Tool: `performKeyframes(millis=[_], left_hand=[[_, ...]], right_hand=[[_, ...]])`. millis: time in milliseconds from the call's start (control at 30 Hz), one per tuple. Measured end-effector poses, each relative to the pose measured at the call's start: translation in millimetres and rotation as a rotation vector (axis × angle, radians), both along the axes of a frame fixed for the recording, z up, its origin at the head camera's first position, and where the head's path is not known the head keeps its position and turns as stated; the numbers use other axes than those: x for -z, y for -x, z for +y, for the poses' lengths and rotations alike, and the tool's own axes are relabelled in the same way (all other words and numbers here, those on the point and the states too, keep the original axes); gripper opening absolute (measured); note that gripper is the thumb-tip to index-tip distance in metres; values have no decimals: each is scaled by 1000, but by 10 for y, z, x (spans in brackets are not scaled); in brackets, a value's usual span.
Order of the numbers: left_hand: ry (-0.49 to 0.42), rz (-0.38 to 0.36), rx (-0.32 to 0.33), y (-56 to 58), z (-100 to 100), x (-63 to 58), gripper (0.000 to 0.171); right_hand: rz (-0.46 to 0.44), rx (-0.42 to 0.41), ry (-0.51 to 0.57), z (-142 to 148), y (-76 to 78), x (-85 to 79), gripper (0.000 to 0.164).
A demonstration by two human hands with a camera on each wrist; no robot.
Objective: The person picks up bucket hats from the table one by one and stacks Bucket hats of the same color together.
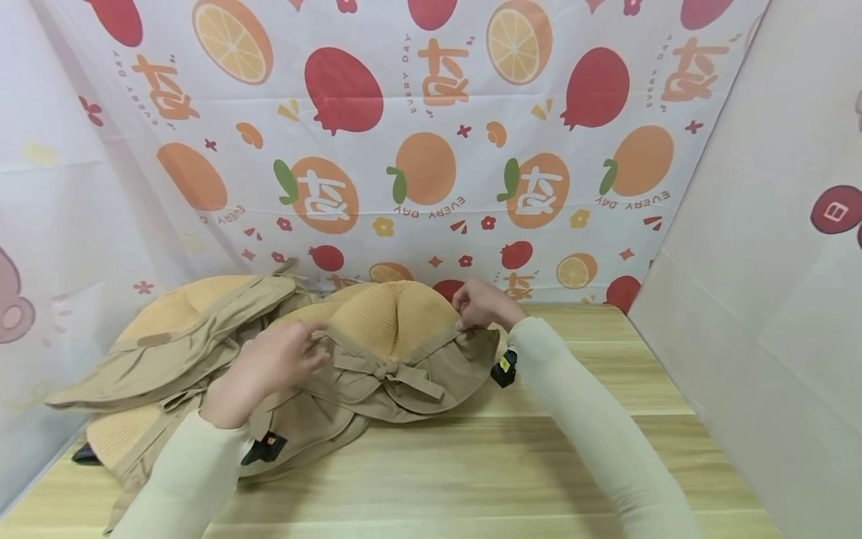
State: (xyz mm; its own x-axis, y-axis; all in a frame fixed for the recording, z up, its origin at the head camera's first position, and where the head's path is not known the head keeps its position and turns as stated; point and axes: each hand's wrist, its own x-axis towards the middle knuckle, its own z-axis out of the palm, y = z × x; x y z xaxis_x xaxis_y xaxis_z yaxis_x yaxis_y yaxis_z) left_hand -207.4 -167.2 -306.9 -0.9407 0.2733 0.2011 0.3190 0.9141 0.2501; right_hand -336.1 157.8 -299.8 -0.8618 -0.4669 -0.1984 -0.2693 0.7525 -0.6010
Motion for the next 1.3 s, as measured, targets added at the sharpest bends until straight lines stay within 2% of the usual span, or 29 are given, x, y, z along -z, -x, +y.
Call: performKeyframes(millis=[100,200,333,433,600,667,833,1033,1300], left_hand=[[47,1,-19,121,-40,6,38],[67,-62,-3,244,-53,14,35],[42,-181,28,419,-31,49,20],[32,-228,43,524,13,77,24],[39,-202,66,595,106,88,11],[39,-194,76,613,153,81,11],[9,-175,89,663,273,83,31],[-24,-107,90,721,419,155,12],[-42,-89,174,832,695,227,20]], right_hand=[[-10,0,6,60,-1,25,16],[2,-5,15,114,8,40,16],[8,-9,39,197,18,48,19],[4,-14,61,270,25,68,23],[26,21,49,425,17,121,15],[31,37,43,506,11,139,12],[60,57,33,680,-11,165,11],[130,79,-33,852,-36,174,13],[181,135,-119,1102,-20,155,15]])
